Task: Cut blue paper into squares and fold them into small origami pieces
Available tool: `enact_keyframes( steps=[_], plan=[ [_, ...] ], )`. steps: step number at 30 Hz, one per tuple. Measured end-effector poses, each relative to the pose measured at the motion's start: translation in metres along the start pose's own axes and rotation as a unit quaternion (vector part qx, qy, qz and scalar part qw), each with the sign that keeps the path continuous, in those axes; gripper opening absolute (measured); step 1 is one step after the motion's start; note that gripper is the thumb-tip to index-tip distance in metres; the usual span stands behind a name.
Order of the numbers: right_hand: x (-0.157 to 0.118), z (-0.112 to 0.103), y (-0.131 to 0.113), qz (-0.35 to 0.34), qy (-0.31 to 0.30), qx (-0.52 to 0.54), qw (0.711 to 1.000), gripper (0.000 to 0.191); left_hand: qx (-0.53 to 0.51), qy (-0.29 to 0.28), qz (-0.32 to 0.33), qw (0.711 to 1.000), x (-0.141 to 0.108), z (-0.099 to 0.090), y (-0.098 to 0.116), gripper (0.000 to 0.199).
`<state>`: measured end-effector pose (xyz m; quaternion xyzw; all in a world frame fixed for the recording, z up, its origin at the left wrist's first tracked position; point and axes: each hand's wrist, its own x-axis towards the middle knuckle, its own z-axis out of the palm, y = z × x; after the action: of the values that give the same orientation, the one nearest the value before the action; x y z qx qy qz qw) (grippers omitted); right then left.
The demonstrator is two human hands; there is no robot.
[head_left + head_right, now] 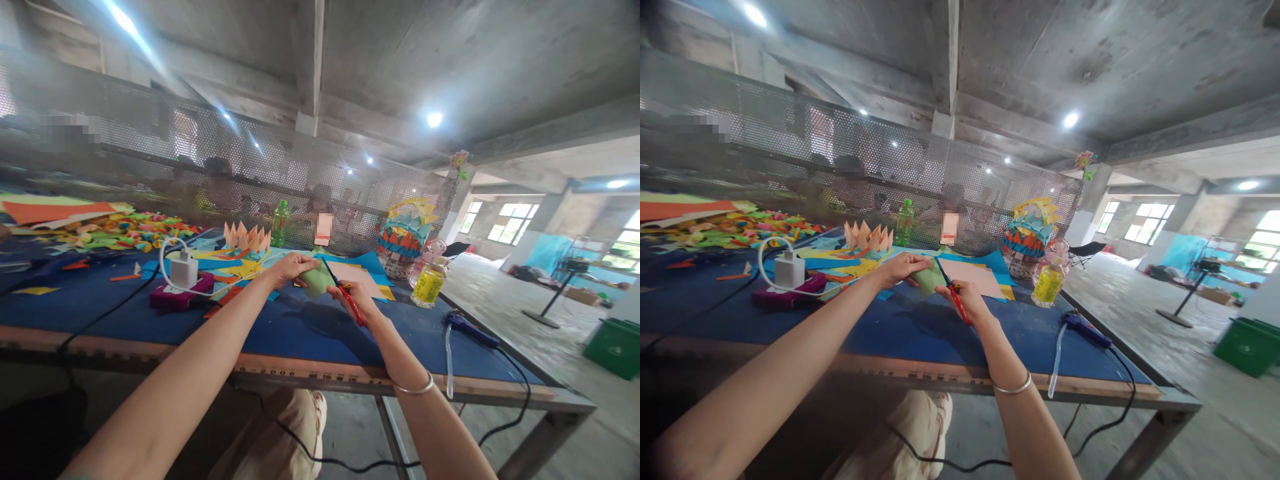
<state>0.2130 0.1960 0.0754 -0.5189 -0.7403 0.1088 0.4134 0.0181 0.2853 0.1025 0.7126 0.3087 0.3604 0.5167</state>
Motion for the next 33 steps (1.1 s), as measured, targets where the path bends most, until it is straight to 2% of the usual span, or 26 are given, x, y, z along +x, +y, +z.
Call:
enact_keyframes(
  steps=[13, 20, 27, 33],
  plan=[
    [0.004, 0.001, 0.004, -0.002, 0.02, 0.001, 1.0, 0.054, -0.002, 0.01, -0.004, 1.0, -0.002, 0.002, 0.003, 0.072],
    [0.004, 0.002, 0.005, -0.019, 0.024, -0.022, 0.999, 0.052, 0.0, 0.008, 0.0, 1.0, -0.001, 0.0, 0.001, 0.068],
    [0.002, -0.001, -0.004, -0.036, 0.017, -0.04, 0.998, 0.053, -0.001, 0.005, 0.0, 1.0, -0.001, 0.0, 0.001, 0.067],
    [-0.001, -0.001, -0.007, -0.024, -0.006, -0.027, 0.999, 0.05, -0.004, -0.009, -0.011, 1.0, -0.002, 0.0, 0.002, 0.065]
  ],
)
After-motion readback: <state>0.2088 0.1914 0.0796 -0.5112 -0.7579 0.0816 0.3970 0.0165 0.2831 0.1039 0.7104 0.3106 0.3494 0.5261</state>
